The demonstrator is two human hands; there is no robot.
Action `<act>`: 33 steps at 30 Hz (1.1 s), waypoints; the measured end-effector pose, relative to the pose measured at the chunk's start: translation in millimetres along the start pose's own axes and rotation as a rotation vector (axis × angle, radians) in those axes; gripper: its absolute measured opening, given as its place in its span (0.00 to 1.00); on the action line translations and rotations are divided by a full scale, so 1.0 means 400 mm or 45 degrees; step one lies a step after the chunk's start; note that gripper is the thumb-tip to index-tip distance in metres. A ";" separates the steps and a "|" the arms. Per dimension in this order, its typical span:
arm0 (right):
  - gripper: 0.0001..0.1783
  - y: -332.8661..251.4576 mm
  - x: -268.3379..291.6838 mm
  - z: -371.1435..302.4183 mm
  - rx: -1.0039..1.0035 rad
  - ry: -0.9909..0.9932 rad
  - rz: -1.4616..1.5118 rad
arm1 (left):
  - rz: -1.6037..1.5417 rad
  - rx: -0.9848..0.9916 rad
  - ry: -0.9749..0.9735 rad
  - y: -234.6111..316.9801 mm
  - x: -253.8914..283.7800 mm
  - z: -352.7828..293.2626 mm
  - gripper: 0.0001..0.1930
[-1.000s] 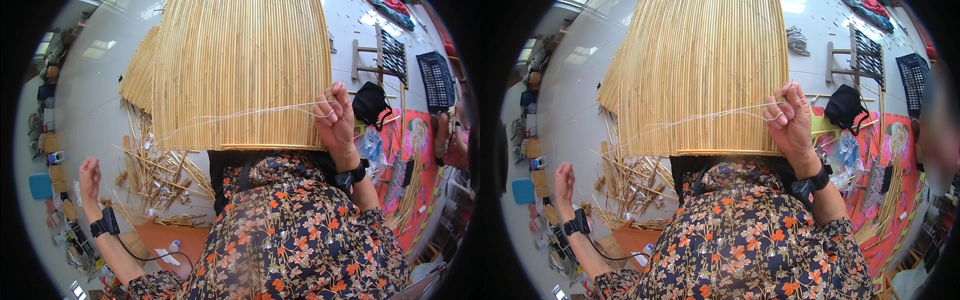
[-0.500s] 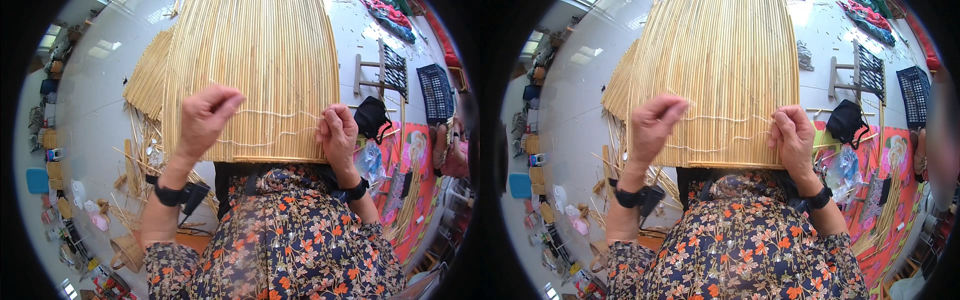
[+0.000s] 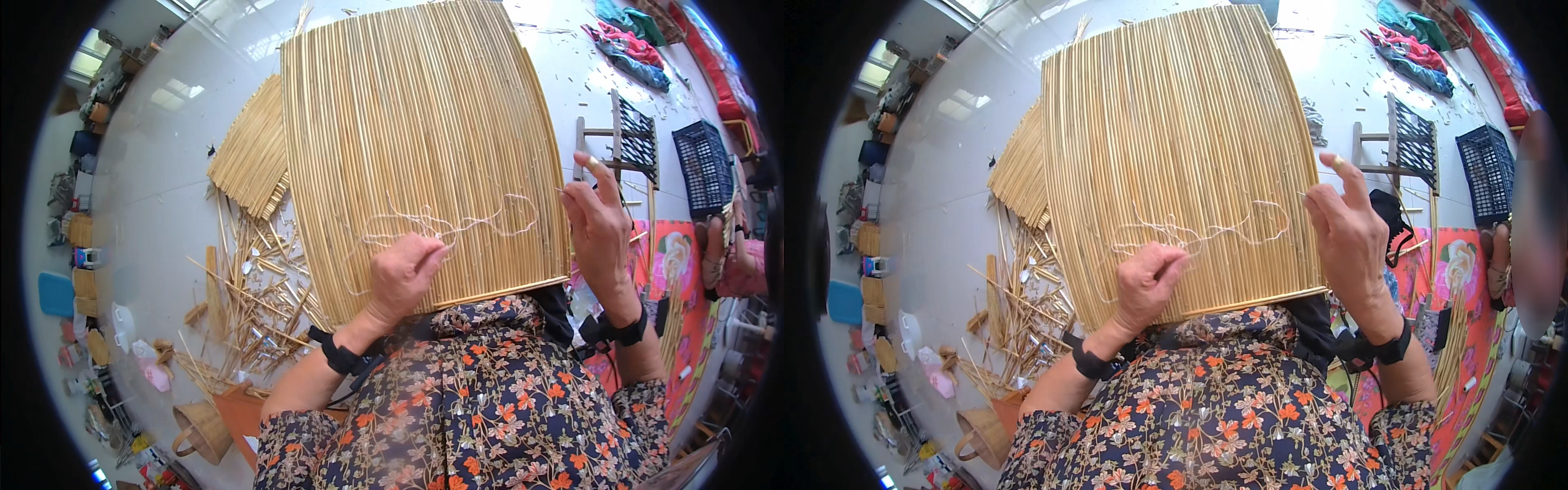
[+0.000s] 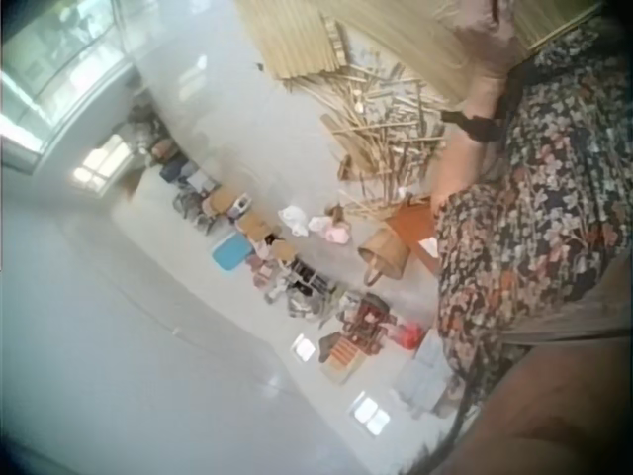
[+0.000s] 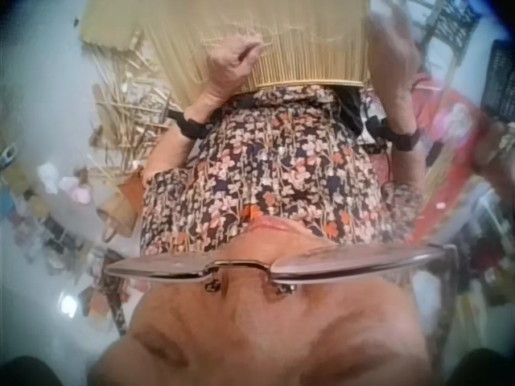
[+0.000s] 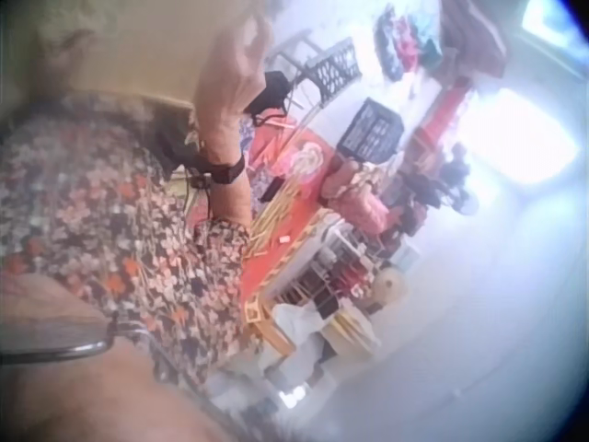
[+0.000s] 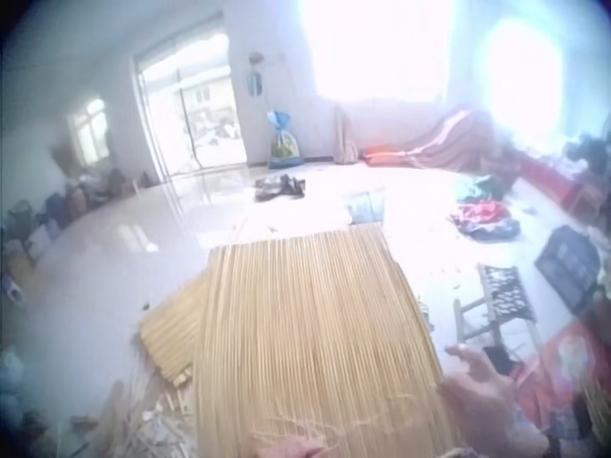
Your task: The person sits on the floor and weaves a bamboo mat by hand. They thread a white string through the bamboo strips using a needle, pull the thread tight, and continue stitching along the edge of the mat.
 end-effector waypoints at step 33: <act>0.04 -0.118 -0.232 0.107 -0.124 -0.156 1.245 | 0.475 0.149 0.156 0.044 0.272 0.123 0.01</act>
Point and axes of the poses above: each hand's wrist, its own z-axis towards the middle knuckle, its own x-axis out of the back of the hand, y = z × x, the point moved 10 cm from there along z, towards the middle knuckle, and after that the axes turned 5 degrees about -z, right-handed, at the moved point
